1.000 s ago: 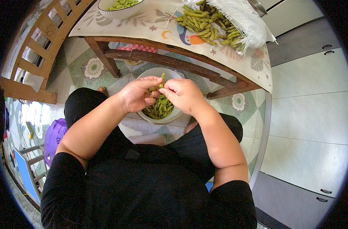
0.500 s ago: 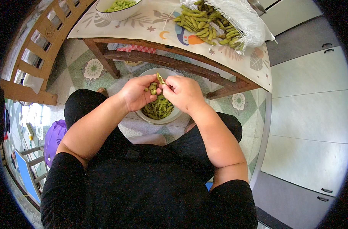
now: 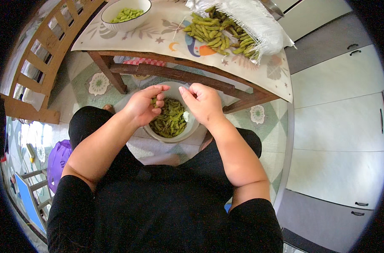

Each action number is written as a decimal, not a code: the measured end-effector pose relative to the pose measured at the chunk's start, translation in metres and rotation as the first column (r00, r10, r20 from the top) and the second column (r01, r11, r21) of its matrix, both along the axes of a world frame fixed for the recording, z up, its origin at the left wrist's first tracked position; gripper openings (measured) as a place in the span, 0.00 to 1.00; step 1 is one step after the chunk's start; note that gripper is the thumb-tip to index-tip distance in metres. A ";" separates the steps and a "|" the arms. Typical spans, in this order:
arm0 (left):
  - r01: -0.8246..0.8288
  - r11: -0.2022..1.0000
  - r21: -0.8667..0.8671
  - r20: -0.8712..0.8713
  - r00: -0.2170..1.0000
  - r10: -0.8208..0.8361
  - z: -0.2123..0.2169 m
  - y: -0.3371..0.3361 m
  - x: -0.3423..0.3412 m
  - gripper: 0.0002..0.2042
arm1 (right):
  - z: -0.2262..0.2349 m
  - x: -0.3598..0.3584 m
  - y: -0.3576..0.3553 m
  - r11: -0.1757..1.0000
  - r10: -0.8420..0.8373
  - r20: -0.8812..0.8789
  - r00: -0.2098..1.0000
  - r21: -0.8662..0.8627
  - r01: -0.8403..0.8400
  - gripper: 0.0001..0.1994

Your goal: The person sits on the floor and shells edamame beans by hand. They pick up pods from a mesh bag on a low table, squeeze the beans out into a white bowl held in their lap, and discard the empty pods back onto the table.

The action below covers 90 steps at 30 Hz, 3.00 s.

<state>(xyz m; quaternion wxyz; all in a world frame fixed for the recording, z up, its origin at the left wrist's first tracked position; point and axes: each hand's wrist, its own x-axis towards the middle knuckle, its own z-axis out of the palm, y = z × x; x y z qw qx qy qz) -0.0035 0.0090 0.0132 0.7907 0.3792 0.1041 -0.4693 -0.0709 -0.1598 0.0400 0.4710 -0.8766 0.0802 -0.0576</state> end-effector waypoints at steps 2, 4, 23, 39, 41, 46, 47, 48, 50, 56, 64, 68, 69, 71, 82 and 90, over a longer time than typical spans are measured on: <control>-0.004 1.000 -0.003 -0.008 1.000 0.004 0.003 -0.001 0.000 0.08 | 0.007 0.001 -0.002 1.000 -0.025 0.027 0.999 -0.007 0.026 0.11; -0.009 1.000 -0.002 -0.013 1.000 0.009 0.001 -0.001 0.002 0.08 | 0.018 0.004 -0.003 0.996 -0.083 0.085 0.993 -0.007 0.083 0.13; 0.045 0.998 -0.041 0.142 0.989 -0.039 0.009 0.002 0.011 0.07 | 0.057 0.087 -0.051 0.690 -0.200 0.426 0.882 -0.578 0.435 0.10; -0.060 0.994 -0.090 0.599 0.794 0.102 0.020 -0.001 -0.009 0.06 | 0.018 -0.007 0.015 0.456 0.223 -0.203 0.953 0.886 0.082 0.09; -0.015 0.995 -0.099 0.598 0.798 0.072 0.017 -0.003 -0.011 0.05 | 0.015 -0.008 0.010 0.442 0.301 -0.204 0.932 0.895 0.054 0.09; 0.160 0.985 -0.058 0.597 0.796 -0.094 0.019 -0.003 -0.007 0.05 | 0.018 -0.011 -0.002 0.365 0.452 -0.228 0.862 0.929 0.054 0.09; 0.149 0.988 -0.036 0.620 0.779 -0.094 0.016 -0.004 -0.006 0.05 | 0.022 -0.012 -0.002 0.405 0.455 -0.243 0.857 0.913 0.043 0.10; 0.134 0.991 -0.016 0.642 0.762 -0.092 0.013 -0.004 -0.005 0.05 | 0.023 -0.012 -0.001 0.445 0.460 -0.258 0.849 0.895 0.031 0.11; 0.075 0.994 0.074 0.727 0.679 -0.106 0.007 -0.004 -0.001 0.06 | 0.019 -0.011 0.003 0.765 0.376 -0.251 0.892 0.627 -0.146 0.12; -0.380 0.708 0.596 0.660 -0.270 -0.701 0.014 -0.004 -0.005 0.05 | 0.002 -0.012 0.003 0.644 0.263 -0.213 0.941 -0.688 -0.336 0.09; -0.317 0.682 0.659 0.566 -0.388 -0.727 0.004 0.001 -0.006 0.05 | 0.003 -0.014 0.010 0.619 0.361 -0.344 0.867 -0.607 -0.499 0.09; -0.193 0.820 0.539 0.808 -0.153 -0.568 0.003 0.006 0.000 0.05 | 0.007 -0.008 0.000 0.799 0.447 -0.154 0.881 -0.374 -0.470 0.10; -0.183 0.843 0.506 0.849 -0.070 -0.525 0.005 0.005 0.000 0.05 | 0.005 -0.006 -0.004 0.872 0.440 -0.132 0.888 -0.175 -0.458 0.10; -0.185 0.886 0.426 0.904 0.058 -0.423 0.008 0.004 -0.001 0.05 | 0.006 -0.007 -0.004 0.914 0.388 -0.122 0.914 0.176 -0.364 0.11; -0.512 0.833 0.210 0.896 -0.241 -0.374 0.012 -0.003 -0.013 0.03 | -0.012 -0.002 0.011 0.542 0.025 -0.152 0.988 0.833 0.115 0.13; -0.414 0.864 0.287 0.849 -0.307 -0.429 0.013 -0.001 -0.017 0.05 | -0.013 0.007 -0.006 0.463 -0.075 -0.218 0.973 0.857 0.227 0.14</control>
